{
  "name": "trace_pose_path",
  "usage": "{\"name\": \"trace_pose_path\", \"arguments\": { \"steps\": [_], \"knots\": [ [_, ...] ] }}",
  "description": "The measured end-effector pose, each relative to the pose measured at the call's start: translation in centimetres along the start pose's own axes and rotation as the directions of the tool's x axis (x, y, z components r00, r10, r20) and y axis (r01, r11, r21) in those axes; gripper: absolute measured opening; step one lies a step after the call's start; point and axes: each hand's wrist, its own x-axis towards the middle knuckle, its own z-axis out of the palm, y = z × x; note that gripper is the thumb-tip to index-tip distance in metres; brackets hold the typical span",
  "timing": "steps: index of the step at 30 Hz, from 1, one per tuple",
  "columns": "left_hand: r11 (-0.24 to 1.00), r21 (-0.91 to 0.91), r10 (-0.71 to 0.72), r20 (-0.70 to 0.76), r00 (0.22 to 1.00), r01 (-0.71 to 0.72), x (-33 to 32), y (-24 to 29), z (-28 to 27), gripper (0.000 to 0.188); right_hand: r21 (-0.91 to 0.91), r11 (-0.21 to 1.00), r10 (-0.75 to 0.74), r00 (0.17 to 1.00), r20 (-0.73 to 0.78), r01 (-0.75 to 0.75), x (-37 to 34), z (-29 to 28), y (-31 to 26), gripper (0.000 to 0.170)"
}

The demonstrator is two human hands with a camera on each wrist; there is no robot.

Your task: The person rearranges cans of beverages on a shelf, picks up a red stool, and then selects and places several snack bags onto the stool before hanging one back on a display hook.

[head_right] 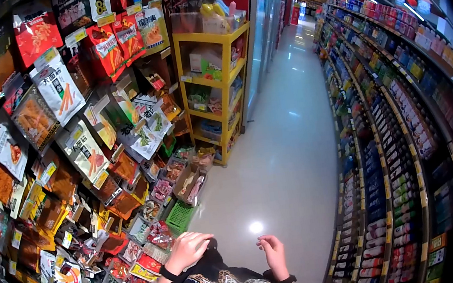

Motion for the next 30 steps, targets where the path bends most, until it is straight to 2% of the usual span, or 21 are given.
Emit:
{"name": "trace_pose_path", "arguments": {
  "steps": [5, 9, 11, 15, 16, 18, 25, 28, 30],
  "knots": [
    [0.999, 0.010, 0.036, -0.027, 0.999, -0.036, 7.6, -5.4, -1.2, 0.017, 0.031, 0.999, -0.013, 1.000, -0.012, 0.013, 8.2, 3.0, 0.0, 0.013],
    [0.996, 0.036, 0.079, -0.087, 0.993, -0.076, 13.9, -9.7, -3.9, 0.016, -0.011, 0.999, -0.039, 0.999, 0.000, 0.039, 15.8, 7.1, -3.4, 0.013],
    [0.995, 0.051, 0.095, -0.134, 0.986, -0.089, 17.1, -11.9, -5.7, 0.015, -0.006, 0.994, -0.107, 0.994, 0.035, 0.107, 19.8, 9.5, -5.2, 0.014],
    [0.988, 0.132, 0.092, -0.117, 0.989, -0.076, 21.9, -17.1, -8.1, 0.016, 0.000, 0.987, -0.162, 0.984, 0.077, 0.162, 26.7, 14.0, -7.1, 0.013],
    [0.994, 0.099, 0.052, -0.085, 0.995, -0.044, 22.7, -17.8, -8.9, 0.017, 0.001, 0.986, -0.169, 0.982, 0.085, 0.169, 28.0, 15.1, -7.4, 0.013],
    [1.000, -0.004, -0.020, -0.136, 0.991, 0.019, 24.1, -18.7, -10.2, 0.016, 0.019, 0.990, -0.144, 0.981, 0.130, 0.143, 30.2, 17.2, -7.6, 0.013],
    [0.975, -0.041, -0.220, -0.202, 0.954, 0.217, 25.6, -23.7, -11.8, 0.018, -0.080, 0.996, 0.003, 0.935, 0.354, 0.028, 39.0, 22.8, -6.5, 0.015],
    [0.927, -0.132, -0.374, -0.259, 0.890, 0.351, 26.0, -25.8, -11.2, 0.019, -0.088, 0.996, 0.039, 0.885, 0.465, 0.003, 43.6, 25.0, -6.5, 0.015],
    [0.911, -0.129, -0.413, -0.321, 0.852, 0.392, 27.4, -26.7, -11.4, 0.018, -0.074, 0.997, 0.012, 0.843, 0.538, 0.032, 47.5, 27.0, -6.6, 0.015]
  ]
}}
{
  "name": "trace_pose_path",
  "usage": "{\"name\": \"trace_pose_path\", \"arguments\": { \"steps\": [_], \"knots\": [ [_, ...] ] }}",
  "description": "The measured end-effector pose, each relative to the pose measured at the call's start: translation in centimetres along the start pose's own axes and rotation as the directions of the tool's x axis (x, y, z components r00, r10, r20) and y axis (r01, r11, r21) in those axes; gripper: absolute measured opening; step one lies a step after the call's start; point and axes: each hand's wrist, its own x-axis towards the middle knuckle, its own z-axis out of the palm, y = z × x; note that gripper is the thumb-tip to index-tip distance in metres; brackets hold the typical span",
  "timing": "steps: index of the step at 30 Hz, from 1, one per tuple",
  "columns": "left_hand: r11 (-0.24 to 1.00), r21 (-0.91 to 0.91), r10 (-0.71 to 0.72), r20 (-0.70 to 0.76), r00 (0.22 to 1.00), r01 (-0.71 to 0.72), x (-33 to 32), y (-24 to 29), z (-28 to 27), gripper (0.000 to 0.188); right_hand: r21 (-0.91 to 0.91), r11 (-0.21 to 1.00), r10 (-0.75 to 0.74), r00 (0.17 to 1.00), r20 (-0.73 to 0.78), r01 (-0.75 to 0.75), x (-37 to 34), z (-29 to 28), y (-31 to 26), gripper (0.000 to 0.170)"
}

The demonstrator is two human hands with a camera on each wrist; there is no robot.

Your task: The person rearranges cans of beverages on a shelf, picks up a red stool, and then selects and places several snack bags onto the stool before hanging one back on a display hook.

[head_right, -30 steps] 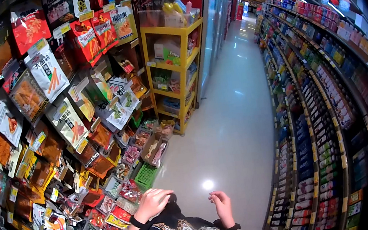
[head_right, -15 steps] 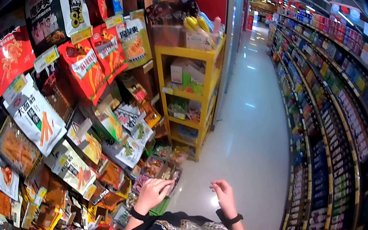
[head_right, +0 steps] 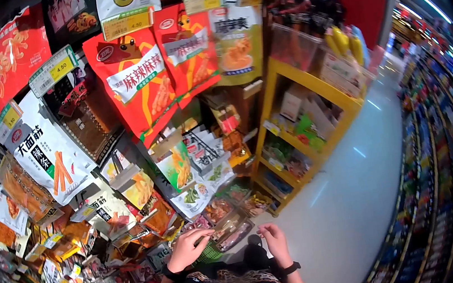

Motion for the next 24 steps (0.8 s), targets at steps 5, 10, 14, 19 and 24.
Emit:
{"name": "trace_pose_path", "arguments": {
  "steps": [5, 10, 14, 19, 24],
  "knots": [
    [0.987, 0.016, -0.156, -0.145, 0.977, 0.160, 5.2, 0.0, 0.8, 0.021, -0.058, 0.996, -0.051, 0.956, 0.290, 0.071, 11.1, 0.1, -2.8, 0.016],
    [0.967, -0.121, -0.248, -0.218, 0.944, 0.225, 12.1, -0.8, 1.8, 0.032, -0.039, 0.992, -0.088, 0.870, 0.486, 0.122, 20.5, 1.5, -7.8, 0.020],
    [0.952, -0.201, -0.277, -0.242, 0.930, 0.231, 19.5, -4.9, 2.5, 0.045, 0.056, 0.983, -0.173, 0.762, 0.625, 0.176, 29.6, 4.5, -9.7, 0.029],
    [0.886, -0.367, -0.406, -0.322, 0.855, 0.283, 29.7, -9.6, 0.7, 0.052, 0.115, 0.988, -0.156, 0.742, 0.651, 0.107, 41.2, 13.5, -11.2, 0.048],
    [0.804, -0.529, -0.544, -0.466, 0.698, 0.273, 35.5, -16.7, -1.0, 0.035, -0.041, 0.946, -0.204, 0.687, 0.698, 0.323, 53.3, 23.0, -3.1, 0.047]
  ]
}}
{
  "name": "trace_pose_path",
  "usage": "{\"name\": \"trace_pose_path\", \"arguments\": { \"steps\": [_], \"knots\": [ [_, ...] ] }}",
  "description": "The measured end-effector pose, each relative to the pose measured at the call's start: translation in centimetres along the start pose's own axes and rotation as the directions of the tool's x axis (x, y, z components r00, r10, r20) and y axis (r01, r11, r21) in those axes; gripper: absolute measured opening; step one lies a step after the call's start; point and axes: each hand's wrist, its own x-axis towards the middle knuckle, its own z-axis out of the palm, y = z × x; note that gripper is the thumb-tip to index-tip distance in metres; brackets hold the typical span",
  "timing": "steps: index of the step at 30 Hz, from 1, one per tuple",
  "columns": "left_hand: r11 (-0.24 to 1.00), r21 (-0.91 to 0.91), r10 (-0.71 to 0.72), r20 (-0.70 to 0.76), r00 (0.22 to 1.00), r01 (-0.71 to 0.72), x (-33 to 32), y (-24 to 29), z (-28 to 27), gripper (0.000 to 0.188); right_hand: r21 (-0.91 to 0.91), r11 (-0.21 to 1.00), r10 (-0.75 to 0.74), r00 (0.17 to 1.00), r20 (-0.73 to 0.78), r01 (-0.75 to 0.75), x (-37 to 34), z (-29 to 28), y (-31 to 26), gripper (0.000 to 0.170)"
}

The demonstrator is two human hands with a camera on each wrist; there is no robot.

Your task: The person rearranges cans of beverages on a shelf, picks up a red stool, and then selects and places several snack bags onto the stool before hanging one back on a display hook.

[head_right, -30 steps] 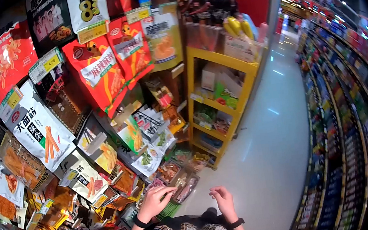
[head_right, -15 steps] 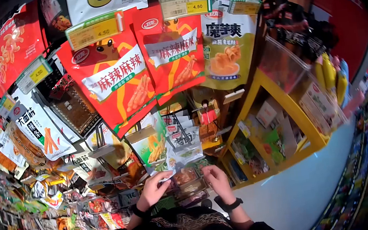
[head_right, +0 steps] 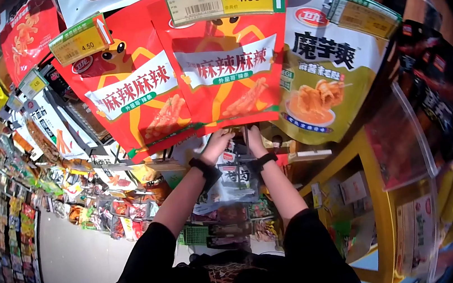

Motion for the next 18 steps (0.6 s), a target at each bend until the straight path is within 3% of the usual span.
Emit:
{"name": "trace_pose_path", "arguments": {
  "steps": [1, 2, 3, 6, 10, 11, 13, 16, 17, 18],
  "knots": [
    [0.996, 0.038, -0.073, -0.061, 0.995, 0.075, 1.3, -0.6, -0.2, 0.032, -0.061, 0.997, 0.043, 0.999, 0.007, -0.042, 1.8, 0.5, 2.1, 0.048],
    [0.987, 0.073, -0.128, -0.151, 0.980, 0.141, 2.8, -2.5, -0.8, 0.028, -0.218, 0.975, 0.038, 0.999, -0.016, -0.041, 1.3, 0.7, 0.5, 0.051],
    [0.988, 0.142, -0.027, -0.195, 0.980, 0.055, 2.6, -2.0, -0.9, 0.029, -0.371, 0.928, 0.034, 0.999, -0.039, -0.046, 0.7, 1.0, -1.2, 0.056],
    [0.862, 0.462, 0.353, -0.249, 0.902, -0.210, 2.7, -1.7, -1.7, 0.030, -0.073, 0.996, 0.030, 0.984, -0.175, -0.043, -1.1, 1.5, -4.1, 0.057],
    [0.881, 0.445, 0.271, -0.204, 0.941, -0.157, 3.3, -2.0, -2.3, 0.033, -0.229, 0.965, 0.098, 0.987, -0.129, -0.126, -1.0, 0.8, -3.9, 0.050],
    [0.888, 0.438, 0.246, -0.192, 0.950, -0.141, 3.0, -2.2, -2.4, 0.034, -0.224, 0.966, 0.106, 0.987, -0.119, -0.131, -1.3, 0.8, -3.9, 0.047],
    [0.901, 0.419, 0.196, -0.164, 0.967, -0.112, 2.6, -2.8, -2.4, 0.035, -0.034, 0.996, 0.073, 0.990, -0.124, -0.078, -2.8, 1.2, -4.4, 0.039],
    [0.998, -0.054, -0.020, 0.131, 0.991, 0.027, 1.7, -4.4, -2.0, 0.037, 0.053, 0.988, 0.145, 0.988, -0.061, -0.142, -4.8, 0.6, -5.5, 0.027],
    [0.996, -0.083, 0.033, 0.056, 0.998, -0.028, 1.5, -5.1, -1.4, 0.041, 0.019, 1.000, 0.009, 0.991, -0.135, -0.006, -5.2, 1.1, -4.6, 0.025],
    [0.989, -0.126, 0.081, 0.035, 0.996, -0.076, 1.0, -4.9, -0.9, 0.047, 0.048, 0.999, 0.031, 0.989, -0.147, -0.024, -5.8, 1.0, -4.9, 0.023]
  ]
}}
